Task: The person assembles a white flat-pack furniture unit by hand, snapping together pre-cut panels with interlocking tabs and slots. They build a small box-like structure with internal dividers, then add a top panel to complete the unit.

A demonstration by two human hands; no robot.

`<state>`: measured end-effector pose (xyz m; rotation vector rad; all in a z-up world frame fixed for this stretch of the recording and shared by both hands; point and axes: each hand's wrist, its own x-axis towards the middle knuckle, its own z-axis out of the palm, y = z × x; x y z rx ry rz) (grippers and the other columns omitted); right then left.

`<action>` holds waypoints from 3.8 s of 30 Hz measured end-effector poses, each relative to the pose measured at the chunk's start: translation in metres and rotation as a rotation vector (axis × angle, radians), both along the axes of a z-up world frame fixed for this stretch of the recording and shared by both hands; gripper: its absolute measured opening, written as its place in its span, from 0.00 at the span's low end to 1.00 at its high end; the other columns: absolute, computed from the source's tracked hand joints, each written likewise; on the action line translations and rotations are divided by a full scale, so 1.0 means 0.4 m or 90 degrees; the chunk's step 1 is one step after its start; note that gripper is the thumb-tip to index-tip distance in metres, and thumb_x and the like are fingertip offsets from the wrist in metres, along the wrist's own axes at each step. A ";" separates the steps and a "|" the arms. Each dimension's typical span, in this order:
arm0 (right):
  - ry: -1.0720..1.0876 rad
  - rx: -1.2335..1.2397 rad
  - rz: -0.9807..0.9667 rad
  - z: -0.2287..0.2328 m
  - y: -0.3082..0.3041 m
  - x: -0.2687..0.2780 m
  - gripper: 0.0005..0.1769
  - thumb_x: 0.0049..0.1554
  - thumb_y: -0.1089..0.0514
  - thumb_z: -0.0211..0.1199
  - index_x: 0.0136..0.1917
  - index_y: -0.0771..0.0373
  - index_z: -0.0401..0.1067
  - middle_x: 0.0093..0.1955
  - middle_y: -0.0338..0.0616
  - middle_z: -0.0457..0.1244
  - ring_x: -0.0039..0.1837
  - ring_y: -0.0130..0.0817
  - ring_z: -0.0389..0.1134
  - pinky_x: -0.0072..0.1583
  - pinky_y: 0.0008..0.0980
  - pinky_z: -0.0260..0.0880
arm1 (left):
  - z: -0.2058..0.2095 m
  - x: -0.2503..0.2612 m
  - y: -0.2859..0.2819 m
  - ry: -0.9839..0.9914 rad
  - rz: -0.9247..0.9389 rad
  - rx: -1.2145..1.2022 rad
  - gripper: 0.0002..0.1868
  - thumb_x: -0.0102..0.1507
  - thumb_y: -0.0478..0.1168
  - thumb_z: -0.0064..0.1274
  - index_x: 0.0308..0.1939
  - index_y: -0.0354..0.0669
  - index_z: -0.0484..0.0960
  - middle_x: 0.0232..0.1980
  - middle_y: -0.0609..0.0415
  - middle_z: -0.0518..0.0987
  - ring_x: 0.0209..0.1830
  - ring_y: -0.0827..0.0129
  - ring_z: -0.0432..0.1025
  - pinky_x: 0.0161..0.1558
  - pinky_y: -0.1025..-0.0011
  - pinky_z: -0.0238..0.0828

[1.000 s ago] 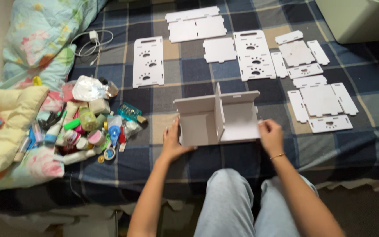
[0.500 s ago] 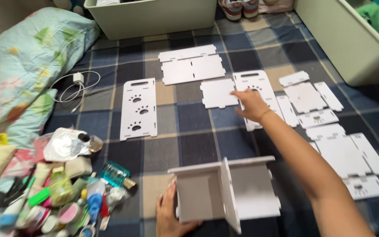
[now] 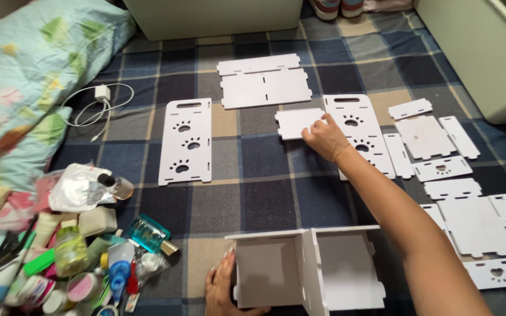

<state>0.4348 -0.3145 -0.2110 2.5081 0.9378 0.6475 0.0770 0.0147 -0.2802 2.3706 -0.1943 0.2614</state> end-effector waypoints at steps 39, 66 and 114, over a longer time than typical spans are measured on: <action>0.464 1.556 -0.047 0.131 -0.137 -1.210 0.26 0.60 0.60 0.54 0.71 0.63 0.64 0.65 0.49 0.61 0.67 0.45 0.65 0.62 0.47 0.70 | 0.209 -0.271 -0.609 0.140 0.052 -1.009 0.12 0.66 0.36 0.56 0.51 0.35 0.77 0.44 0.54 0.82 0.40 0.73 0.77 0.40 0.71 0.80; 0.740 1.584 -0.071 0.103 -0.168 -1.198 0.16 0.61 0.54 0.61 0.61 0.57 0.67 0.54 0.37 0.67 0.53 0.28 0.71 0.49 0.35 0.75 | 0.209 -0.269 -0.597 0.243 -0.022 -0.945 0.16 0.64 0.34 0.59 0.55 0.39 0.76 0.47 0.56 0.80 0.43 0.76 0.75 0.42 0.76 0.79; 0.481 1.644 -0.114 0.044 0.022 -1.052 0.07 0.64 0.60 0.59 0.52 0.64 0.63 0.39 0.38 0.62 0.28 0.21 0.58 0.28 0.24 0.61 | 0.155 -0.172 -0.388 -0.067 0.027 -0.524 0.13 0.73 0.37 0.56 0.55 0.27 0.80 0.45 0.58 0.79 0.44 0.79 0.70 0.47 0.79 0.69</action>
